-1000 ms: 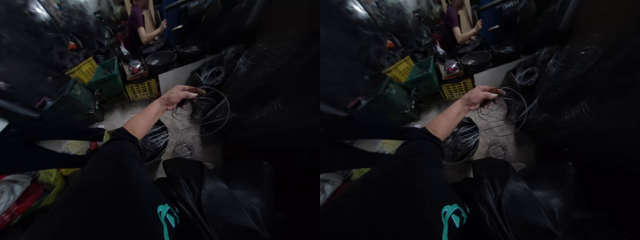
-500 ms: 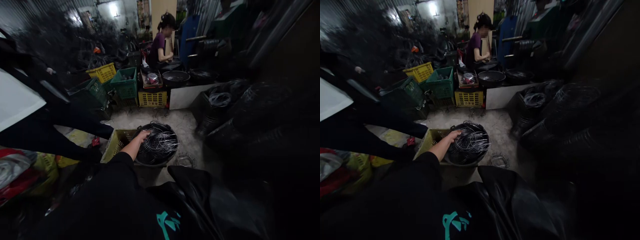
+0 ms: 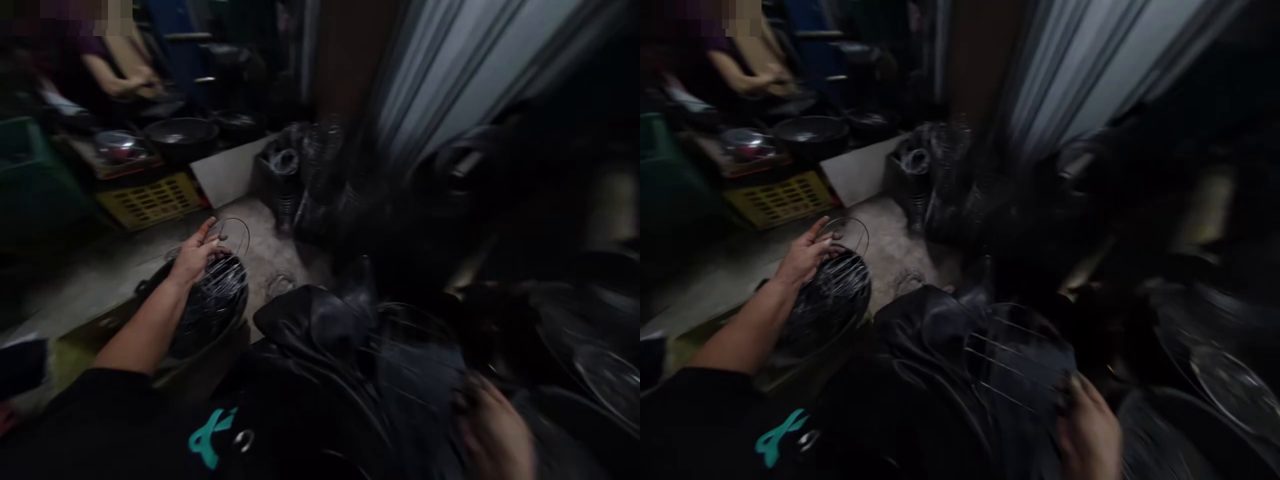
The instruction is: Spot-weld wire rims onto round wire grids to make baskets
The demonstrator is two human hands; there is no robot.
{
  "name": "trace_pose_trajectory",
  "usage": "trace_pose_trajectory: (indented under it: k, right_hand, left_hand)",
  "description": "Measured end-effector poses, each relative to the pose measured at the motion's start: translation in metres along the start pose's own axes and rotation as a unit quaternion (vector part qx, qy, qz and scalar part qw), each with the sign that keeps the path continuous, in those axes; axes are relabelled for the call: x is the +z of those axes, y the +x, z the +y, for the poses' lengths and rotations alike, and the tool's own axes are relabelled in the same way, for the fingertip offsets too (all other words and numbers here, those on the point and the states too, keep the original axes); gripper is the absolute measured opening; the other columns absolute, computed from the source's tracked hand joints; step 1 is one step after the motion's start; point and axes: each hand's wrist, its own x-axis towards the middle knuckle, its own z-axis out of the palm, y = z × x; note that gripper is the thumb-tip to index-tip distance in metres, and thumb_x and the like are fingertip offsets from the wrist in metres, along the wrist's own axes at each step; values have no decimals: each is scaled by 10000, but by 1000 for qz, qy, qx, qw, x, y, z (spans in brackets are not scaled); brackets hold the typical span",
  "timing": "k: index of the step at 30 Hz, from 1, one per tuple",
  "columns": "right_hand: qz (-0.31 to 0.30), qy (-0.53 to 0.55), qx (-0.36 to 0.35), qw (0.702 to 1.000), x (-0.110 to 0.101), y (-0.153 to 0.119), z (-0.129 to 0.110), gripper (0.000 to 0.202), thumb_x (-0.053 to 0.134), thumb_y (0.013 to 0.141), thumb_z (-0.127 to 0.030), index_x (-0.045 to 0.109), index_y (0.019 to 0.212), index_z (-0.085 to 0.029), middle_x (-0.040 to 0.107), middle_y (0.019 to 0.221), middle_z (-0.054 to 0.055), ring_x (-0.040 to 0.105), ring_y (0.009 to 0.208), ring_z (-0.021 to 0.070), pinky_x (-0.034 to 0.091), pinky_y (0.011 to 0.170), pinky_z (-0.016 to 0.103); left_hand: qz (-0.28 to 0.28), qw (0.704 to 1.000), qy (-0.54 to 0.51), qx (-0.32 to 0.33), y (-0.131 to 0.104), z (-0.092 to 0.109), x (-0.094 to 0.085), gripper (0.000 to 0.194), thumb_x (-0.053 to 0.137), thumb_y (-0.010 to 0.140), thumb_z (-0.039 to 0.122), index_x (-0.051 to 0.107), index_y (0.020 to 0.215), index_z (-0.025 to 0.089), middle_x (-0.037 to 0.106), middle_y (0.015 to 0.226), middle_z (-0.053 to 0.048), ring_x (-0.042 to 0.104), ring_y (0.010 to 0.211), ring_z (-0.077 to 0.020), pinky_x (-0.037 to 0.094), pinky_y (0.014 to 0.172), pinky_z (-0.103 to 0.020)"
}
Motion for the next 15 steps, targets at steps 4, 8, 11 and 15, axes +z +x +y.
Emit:
trace_pose_trajectory:
  k: [4, 8, 11, 15]
  right_hand:
    - [81, -14, 83, 993, 17, -5, 26, 502, 451, 818, -549, 675, 961, -123, 657, 821, 121, 613, 853, 290, 477, 767, 398]
    - [134, 9, 88, 987, 16, -21, 27, 567, 453, 788, -557, 648, 1115, -138, 653, 1029, 142, 569, 1027, 303, 413, 915, 409]
    - [170, 56, 64, 982, 8, -32, 18, 583, 454, 818, -577, 624, 1154, -131, 629, 1121, 134, 551, 1085, 272, 392, 965, 371]
    - [175, 147, 33, 973, 10, -29, 2, 546, 609, 748, -554, 641, 1106, -143, 651, 1013, 98, 590, 968, 255, 431, 916, 362]
  left_hand:
    - [-187, 980, -73, -3, -10, 27, 109, 628, 555, 815, 149, 389, 1352, 430, 713, 918, 62, 662, 637, -100, 459, 630, -229]
    - [-347, 930, -111, -41, -53, 45, 202, 582, 617, 772, 179, 470, 1322, 298, 687, 940, -30, 680, 634, -135, 475, 537, -217]
    - [-417, 879, -191, -129, -90, 31, 242, 550, 590, 796, 168, 452, 1315, 286, 670, 970, -49, 677, 591, -148, 427, 451, -192]
    - [-331, 857, -258, -298, -129, -15, 267, 417, 449, 891, 183, 397, 1300, 249, 666, 802, -37, 650, 522, -148, 416, 439, -198]
